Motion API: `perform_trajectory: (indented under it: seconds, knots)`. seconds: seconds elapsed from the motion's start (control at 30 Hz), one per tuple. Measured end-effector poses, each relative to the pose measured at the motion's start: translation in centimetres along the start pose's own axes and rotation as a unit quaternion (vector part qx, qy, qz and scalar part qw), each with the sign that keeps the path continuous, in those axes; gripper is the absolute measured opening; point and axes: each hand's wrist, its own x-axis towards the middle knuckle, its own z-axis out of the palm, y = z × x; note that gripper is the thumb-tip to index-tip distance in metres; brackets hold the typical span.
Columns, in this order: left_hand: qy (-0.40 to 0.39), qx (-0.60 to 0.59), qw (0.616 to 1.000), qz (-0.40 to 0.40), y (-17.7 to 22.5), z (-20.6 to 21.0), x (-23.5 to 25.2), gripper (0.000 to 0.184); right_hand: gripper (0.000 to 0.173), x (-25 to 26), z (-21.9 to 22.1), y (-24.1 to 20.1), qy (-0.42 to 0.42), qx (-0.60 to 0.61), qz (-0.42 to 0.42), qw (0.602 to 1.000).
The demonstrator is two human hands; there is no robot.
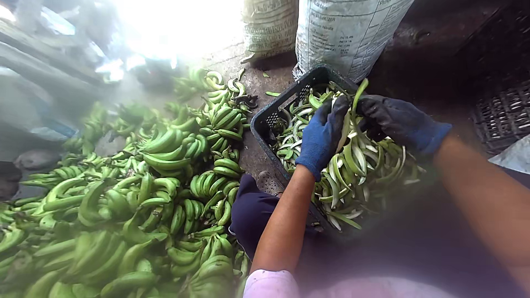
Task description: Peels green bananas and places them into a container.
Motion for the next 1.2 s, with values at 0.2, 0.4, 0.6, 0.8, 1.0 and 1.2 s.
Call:
perform_trajectory:
  seconds: [0.2,0.4,0.6,0.8,1.0,1.2]
  knots:
    - [0.036,-0.182,0.983,0.011,-1.6,-2.0,0.5,0.043,0.058,-1.5,0.4,-0.6,0.026,-0.208,-0.349,0.913]
    - [-0.002,-0.408,0.913,0.004,0.1,-2.7,-0.4,0.045,0.054,-2.2,-0.1,-0.5,0.052,-0.272,-0.418,0.865]
    - [-0.027,-0.226,0.966,0.123,0.9,-0.7,-1.3,0.037,0.053,-1.7,-0.6,-1.7,0.036,-0.178,-0.238,0.954]
    - [-0.029,-0.398,0.917,0.012,0.6,-1.4,0.0,0.049,0.054,-1.2,-1.1,-0.1,0.027,-0.152,-0.231,0.961]
    - [0.019,-0.337,0.939,0.070,0.9,-1.2,-0.9,0.041,0.054,-2.4,-0.4,-0.9,-0.011,-0.205,-0.363,0.909]
    - [-0.064,-0.294,0.948,0.098,1.2,-1.1,-2.2,0.044,0.051,1.0,-2.8,0.0,0.095,-0.100,-0.218,0.966]
